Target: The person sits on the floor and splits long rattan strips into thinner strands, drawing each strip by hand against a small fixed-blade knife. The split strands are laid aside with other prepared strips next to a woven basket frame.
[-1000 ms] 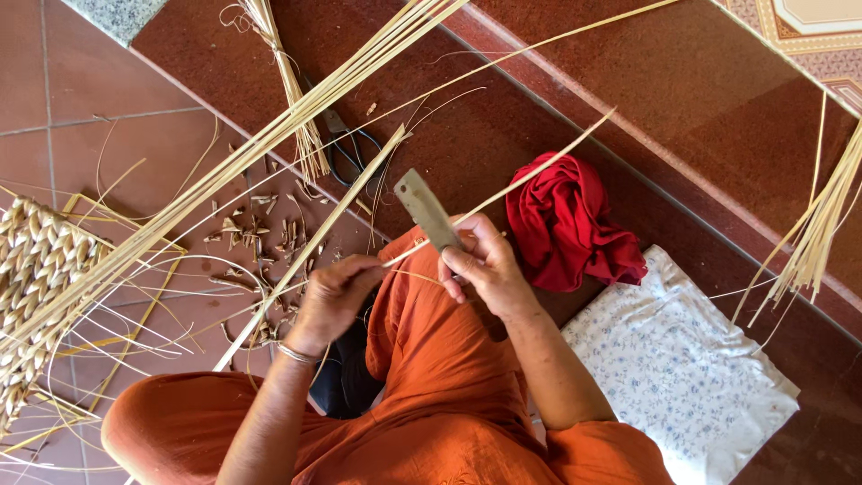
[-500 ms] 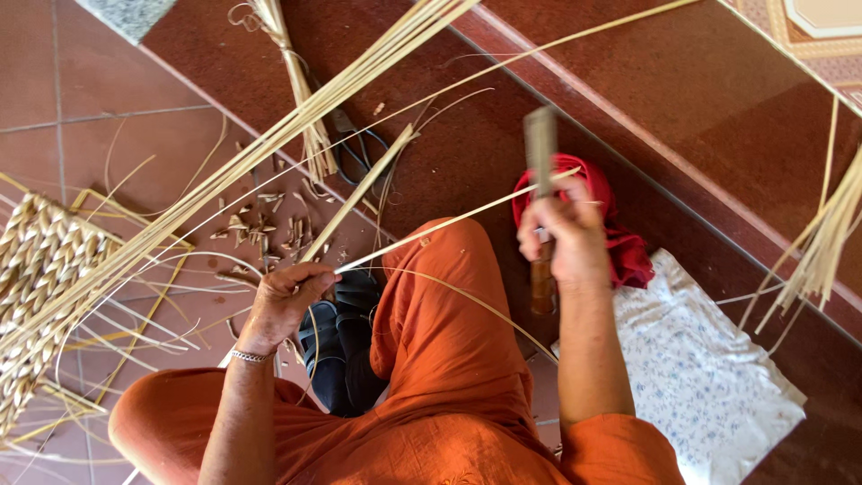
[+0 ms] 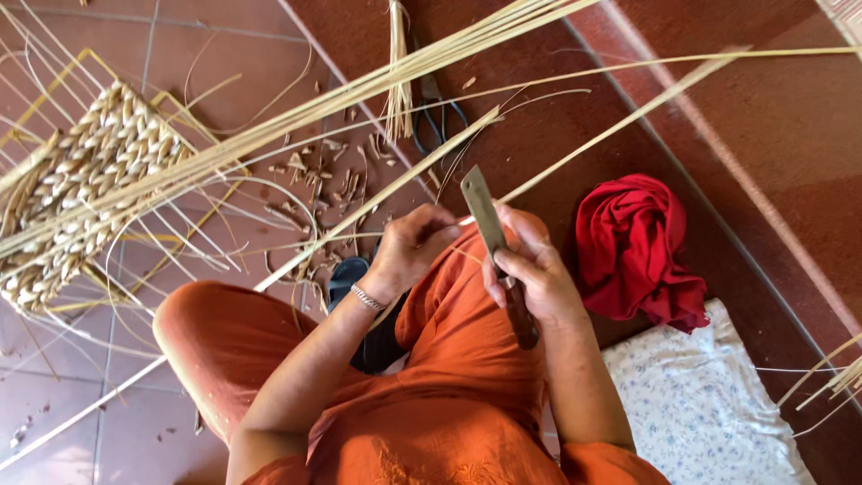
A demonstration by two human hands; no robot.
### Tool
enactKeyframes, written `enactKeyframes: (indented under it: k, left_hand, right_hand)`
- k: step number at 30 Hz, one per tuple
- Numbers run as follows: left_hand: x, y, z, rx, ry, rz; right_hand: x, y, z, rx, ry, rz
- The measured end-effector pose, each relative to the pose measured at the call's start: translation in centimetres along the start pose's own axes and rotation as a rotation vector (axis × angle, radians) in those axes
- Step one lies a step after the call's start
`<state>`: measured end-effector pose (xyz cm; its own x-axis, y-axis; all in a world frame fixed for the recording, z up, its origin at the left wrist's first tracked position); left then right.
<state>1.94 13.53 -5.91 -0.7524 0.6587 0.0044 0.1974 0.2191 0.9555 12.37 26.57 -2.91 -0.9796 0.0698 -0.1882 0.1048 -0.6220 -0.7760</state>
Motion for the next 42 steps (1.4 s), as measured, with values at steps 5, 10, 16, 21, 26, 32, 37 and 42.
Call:
enactKeyframes:
  k: [5,10,16,21,26,32,37,42]
  left_hand:
    - [-0.8,0.7,0.1,0.018,-0.179,0.041]
    - [-1.2,-5.6,0.5,-0.251,-0.278,-0.427]
    - [-0.2,-3.2,3.7,0.826,-0.225,0.207]
    - [0.9,-3.0,3.3,0.629,-0.073,0.285]
    - [2.9,-5.1,-3.7,-0.067,0.184,0.003]
    - [1.2,-5.1,-6.2,-0.347,0.182,-0.260]
    - [-0.8,-5.0,-4.9,-0.455,0.128,-0.208]
    - [-2.4,-4.4,-3.8,-0.442,0.055,-0.046]
  right_hand:
    - [-0.8,-2.5,-2.0,-0.014,0.047,-0.131]
    - [-4.4,-5.1,-5.0,0.343,-0.084,-0.170]
    - [-9.0,-6.1,-6.4,0.528,-0.269,-0.182]
    - [-11.8,-6.0,-7.3,0.544,-0.305,-0.252]
    - [-11.7,-6.3,-8.2,0.500,-0.261,-0.311]
    - [-11.1,-4.5,-14.5,-0.169,0.682,-0.145]
    - [-9.6,-3.9,-9.6,0.139,0.317,-0.199]
    - [-9.6,-5.0,-9.4,-0.023,0.433,-0.253]
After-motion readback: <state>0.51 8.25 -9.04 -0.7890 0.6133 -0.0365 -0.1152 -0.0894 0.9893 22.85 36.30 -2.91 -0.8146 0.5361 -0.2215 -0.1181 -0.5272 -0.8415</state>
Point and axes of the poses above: each hand's wrist, its own x-axis towards the middle knuckle, its own z-axis out of the palm, y = z × x, the point moved 10 cm from there along x, towards the middle knuckle, and after that the axes turned 9 degrees about x, right-handed, at the moved point
